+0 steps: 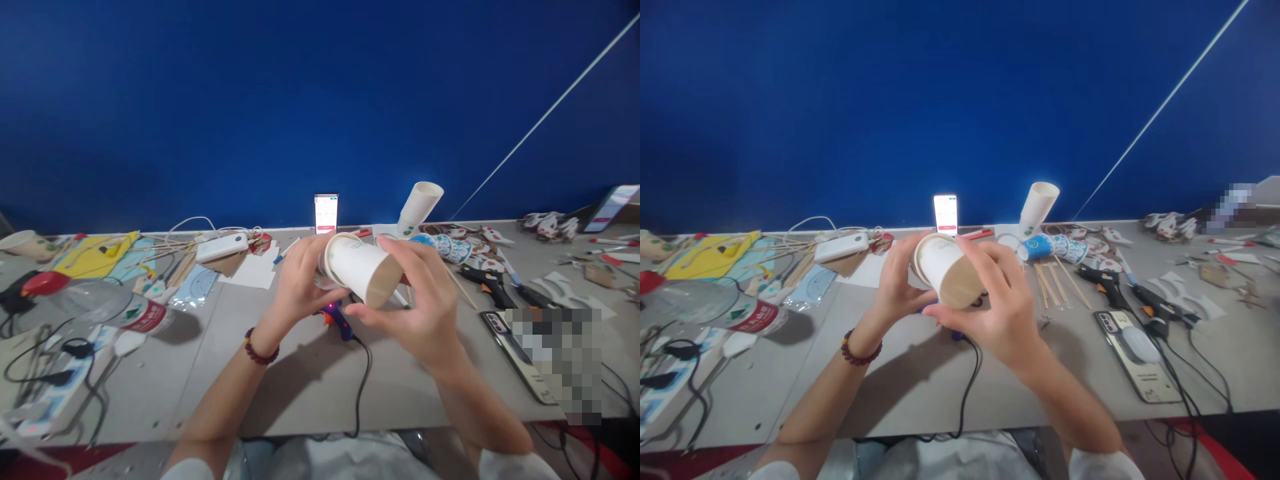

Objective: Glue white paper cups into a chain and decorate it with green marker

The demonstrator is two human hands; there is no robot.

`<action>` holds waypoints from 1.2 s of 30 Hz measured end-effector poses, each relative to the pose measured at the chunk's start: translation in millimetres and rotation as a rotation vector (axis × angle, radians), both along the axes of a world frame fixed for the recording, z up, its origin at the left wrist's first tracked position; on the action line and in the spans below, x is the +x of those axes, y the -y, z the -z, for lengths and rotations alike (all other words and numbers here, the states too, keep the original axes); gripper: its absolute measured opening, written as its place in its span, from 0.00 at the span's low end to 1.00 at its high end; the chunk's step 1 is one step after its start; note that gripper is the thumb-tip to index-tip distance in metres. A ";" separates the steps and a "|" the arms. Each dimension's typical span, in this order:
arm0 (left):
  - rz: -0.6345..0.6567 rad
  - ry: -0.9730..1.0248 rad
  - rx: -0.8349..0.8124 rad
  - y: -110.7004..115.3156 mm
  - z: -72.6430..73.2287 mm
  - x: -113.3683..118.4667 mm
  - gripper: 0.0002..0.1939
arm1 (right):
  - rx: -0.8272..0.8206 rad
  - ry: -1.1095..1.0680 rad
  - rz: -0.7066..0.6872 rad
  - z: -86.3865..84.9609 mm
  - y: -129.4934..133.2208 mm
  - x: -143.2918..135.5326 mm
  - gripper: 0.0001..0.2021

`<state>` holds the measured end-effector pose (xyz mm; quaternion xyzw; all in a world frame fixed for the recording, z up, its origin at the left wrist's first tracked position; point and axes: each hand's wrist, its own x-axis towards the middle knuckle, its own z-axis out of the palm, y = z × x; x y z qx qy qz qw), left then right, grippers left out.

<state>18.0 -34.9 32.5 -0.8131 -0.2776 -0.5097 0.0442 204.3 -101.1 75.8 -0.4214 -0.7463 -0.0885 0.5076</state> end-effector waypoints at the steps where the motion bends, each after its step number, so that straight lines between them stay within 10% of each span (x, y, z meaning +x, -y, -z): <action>1: -0.019 0.014 0.007 -0.2 1.0 0.9 0.38 | -0.002 0.001 0.003 0.5 -0.2 -0.1 0.32; 36: -0.055 0.102 0.011 3.8 1.9 9.2 0.34 | -0.144 -0.105 -0.016 0.9 -1.5 -0.3 0.31</action>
